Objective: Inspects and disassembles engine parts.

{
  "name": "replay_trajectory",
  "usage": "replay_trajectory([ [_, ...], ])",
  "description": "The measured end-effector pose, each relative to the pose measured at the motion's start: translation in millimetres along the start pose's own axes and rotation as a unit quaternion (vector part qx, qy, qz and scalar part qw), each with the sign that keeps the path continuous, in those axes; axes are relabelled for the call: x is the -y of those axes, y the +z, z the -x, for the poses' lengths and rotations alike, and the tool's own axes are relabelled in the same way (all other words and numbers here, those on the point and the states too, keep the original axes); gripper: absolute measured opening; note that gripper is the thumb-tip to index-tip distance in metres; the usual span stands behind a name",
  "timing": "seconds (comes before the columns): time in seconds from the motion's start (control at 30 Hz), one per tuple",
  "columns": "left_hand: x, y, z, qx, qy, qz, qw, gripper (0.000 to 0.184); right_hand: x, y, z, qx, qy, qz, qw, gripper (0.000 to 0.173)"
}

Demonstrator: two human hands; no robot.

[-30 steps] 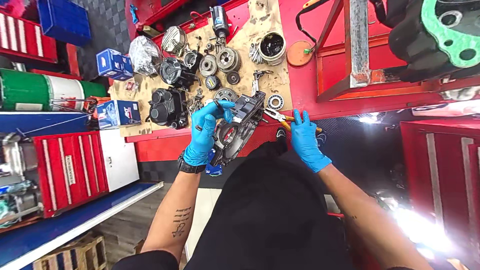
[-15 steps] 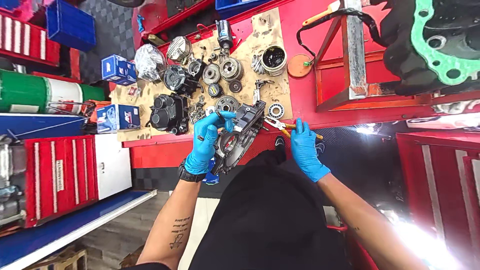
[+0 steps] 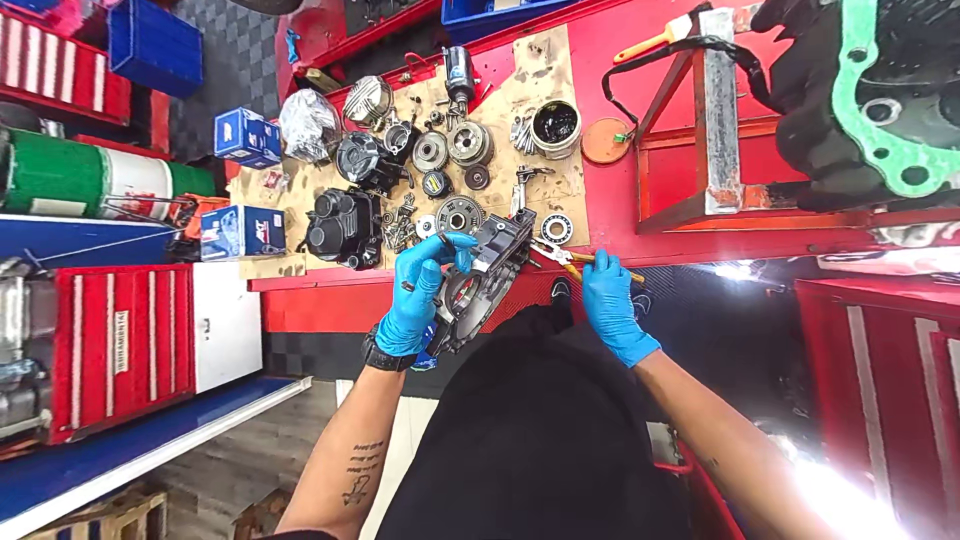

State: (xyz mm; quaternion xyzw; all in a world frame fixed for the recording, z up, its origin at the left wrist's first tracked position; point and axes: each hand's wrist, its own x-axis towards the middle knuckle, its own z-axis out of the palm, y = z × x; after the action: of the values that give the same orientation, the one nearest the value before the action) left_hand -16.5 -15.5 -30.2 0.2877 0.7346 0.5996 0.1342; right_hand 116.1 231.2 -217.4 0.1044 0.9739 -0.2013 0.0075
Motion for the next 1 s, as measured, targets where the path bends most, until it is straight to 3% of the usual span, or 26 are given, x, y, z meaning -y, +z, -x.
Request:
replay_trajectory([
  [0.33, -1.4, 1.5, 5.4, -0.005, -0.014, 0.001, 1.0, 0.069, -13.7, -7.1, -8.0, 0.018, -0.075, 0.023, 0.997, 0.017],
  [0.57, -1.0, 3.0, 8.4, -0.001, -0.001, -0.008, 1.0, 0.07, -14.0, -0.6, -0.5, 0.011, -0.069, 0.008, 0.998, 0.023],
  [0.87, -0.8, 4.8, 12.1, -0.002, 0.008, -0.006, 1.0, 0.069, -11.0, 0.5, 1.0, -0.005, -0.061, 0.01, 0.998, 0.017],
  [0.93, -1.3, 5.5, 13.9, -0.006, 0.005, -0.006, 1.0, 0.069, -9.7, -5.7, -1.9, 0.017, -0.061, 0.009, 0.998, 0.013],
  [1.0, -2.2, 6.3, 15.6, -0.005, 0.003, -0.011, 1.0, 0.069, -9.2, -15.6, -5.9, 0.101, -0.045, -0.008, 0.994, 0.014],
])
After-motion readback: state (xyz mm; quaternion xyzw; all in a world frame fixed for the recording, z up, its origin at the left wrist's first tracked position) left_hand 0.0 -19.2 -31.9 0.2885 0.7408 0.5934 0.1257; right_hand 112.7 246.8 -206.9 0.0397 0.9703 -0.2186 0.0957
